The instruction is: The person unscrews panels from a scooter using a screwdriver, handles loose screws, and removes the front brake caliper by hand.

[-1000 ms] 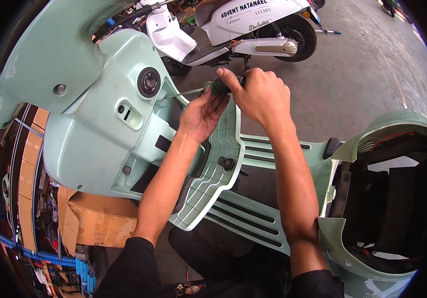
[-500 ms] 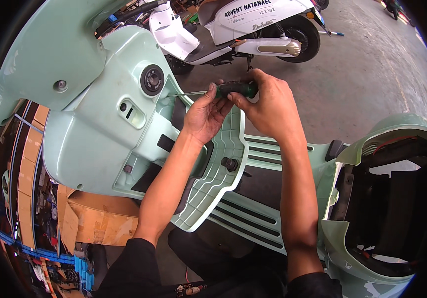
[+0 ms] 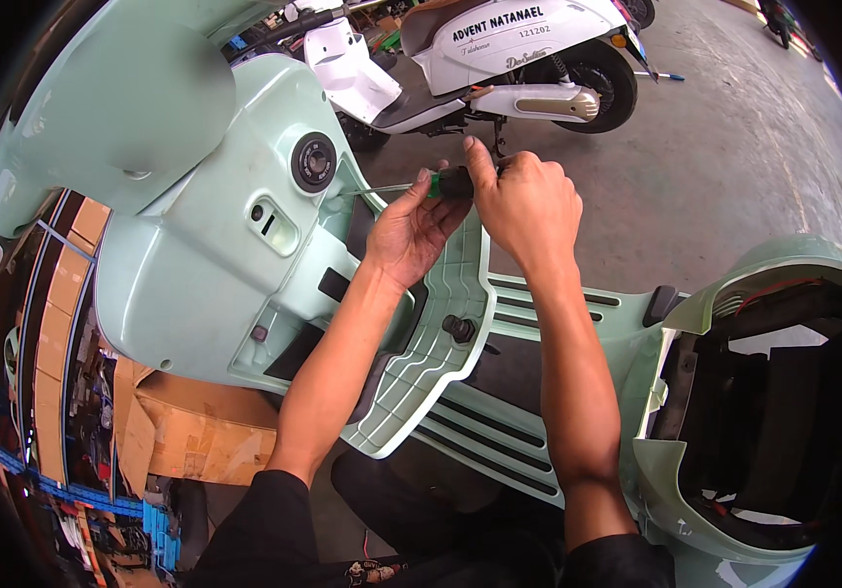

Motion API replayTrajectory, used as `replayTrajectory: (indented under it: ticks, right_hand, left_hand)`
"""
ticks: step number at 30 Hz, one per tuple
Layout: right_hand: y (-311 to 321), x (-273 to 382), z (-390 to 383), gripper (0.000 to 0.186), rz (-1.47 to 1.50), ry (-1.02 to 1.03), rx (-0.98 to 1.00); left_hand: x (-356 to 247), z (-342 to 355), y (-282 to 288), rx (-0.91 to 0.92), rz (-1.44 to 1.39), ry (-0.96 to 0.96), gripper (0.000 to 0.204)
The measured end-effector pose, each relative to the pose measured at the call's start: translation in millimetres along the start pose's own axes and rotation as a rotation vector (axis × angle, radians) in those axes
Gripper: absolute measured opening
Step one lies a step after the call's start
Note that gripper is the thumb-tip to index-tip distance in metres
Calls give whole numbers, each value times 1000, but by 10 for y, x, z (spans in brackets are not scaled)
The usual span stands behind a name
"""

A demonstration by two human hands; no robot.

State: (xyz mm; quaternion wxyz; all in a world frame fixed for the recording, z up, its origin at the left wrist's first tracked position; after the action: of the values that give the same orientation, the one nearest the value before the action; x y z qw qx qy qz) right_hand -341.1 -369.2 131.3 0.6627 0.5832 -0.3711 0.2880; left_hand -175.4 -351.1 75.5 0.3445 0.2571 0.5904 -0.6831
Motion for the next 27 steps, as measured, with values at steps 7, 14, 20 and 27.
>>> replayTrajectory:
  ticks: [7,14,20,27]
  right_hand:
    - [106,16,-129,60,320,403,57]
    - [91,12,-143,57,102,253,5]
    - [-49,-41,54,67,116,62,-12]
    - [171,58,-206,57,282,511,-42]
  left_hand:
    - [-58,-37,62,-80,39,-51,30]
    - [-99,-31,91,-84,58,-83,29]
    - [-68,-35,-36,-1,65,-17,29]
    - [-105,-70,54,-68,60,-63,27]
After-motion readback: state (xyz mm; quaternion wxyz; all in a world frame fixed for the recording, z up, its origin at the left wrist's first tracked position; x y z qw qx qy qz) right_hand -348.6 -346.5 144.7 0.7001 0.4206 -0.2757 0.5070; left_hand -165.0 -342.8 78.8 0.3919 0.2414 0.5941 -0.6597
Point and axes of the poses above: each hand's wrist, its own z-axis towards the middle knuckle, its own y-axis out of the back of the hand, x = y × z, the point moved 6 cm from there along z, towards the middle knuckle, and after that the axes turned 14 degrees about -y, right-handed, at the moved point
